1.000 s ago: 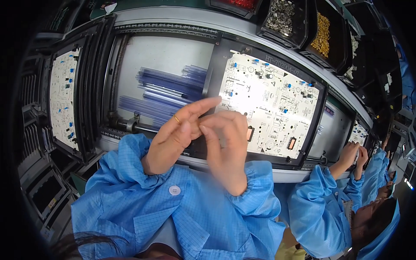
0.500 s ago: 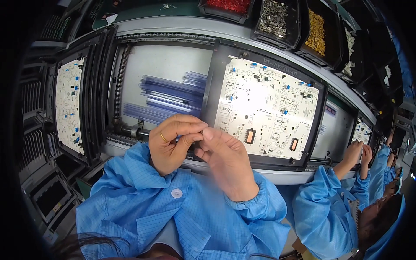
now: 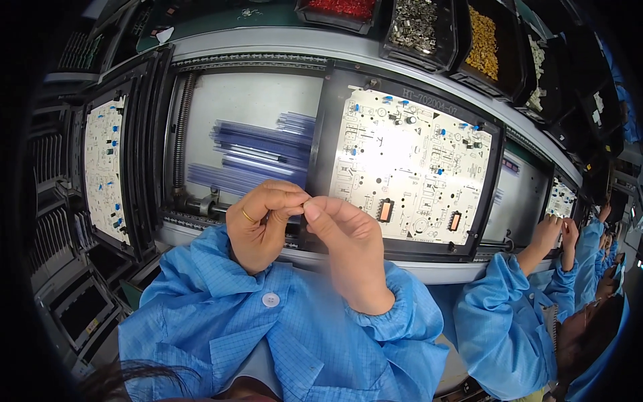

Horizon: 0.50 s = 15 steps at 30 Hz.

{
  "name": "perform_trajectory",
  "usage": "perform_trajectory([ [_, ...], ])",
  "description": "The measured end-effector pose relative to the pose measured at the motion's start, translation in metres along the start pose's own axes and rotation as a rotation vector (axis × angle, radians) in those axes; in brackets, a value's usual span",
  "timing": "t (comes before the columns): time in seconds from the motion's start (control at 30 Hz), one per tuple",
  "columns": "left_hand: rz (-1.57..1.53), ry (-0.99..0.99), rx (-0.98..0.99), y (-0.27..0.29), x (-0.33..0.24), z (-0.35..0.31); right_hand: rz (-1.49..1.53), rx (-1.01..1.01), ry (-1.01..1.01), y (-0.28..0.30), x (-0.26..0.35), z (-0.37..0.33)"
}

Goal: The person inserts electronic components into a circuit board by hand, moves the board along the conveyor, loads another board into the workspace, and inserts additional components into it.

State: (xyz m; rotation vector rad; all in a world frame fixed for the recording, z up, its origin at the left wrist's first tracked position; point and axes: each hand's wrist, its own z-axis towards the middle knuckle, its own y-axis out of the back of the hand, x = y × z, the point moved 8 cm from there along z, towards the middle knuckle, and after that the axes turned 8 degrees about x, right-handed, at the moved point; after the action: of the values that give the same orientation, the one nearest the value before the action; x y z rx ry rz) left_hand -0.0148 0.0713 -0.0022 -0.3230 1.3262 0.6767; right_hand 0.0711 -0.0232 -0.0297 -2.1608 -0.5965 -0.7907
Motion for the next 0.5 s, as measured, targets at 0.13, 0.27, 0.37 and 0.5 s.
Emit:
perform_trajectory([
  [0.13,-0.01,0.059,-0.003,0.003,0.0,-0.001,-0.095,0.001,0.027,-0.003,0.0,-0.001],
  [0.27,0.019,0.028,0.019,0.003,0.001,-0.001,-0.104,0.052,0.02,-0.003,0.0,-0.002],
  [0.37,0.001,0.017,0.102,0.0,0.001,0.002,-0.086,0.023,0.013,0.0,0.003,0.0],
  [0.5,-0.091,0.147,0.077,0.009,0.015,-0.003,-0.497,-0.238,0.162,0.04,0.038,0.015],
])
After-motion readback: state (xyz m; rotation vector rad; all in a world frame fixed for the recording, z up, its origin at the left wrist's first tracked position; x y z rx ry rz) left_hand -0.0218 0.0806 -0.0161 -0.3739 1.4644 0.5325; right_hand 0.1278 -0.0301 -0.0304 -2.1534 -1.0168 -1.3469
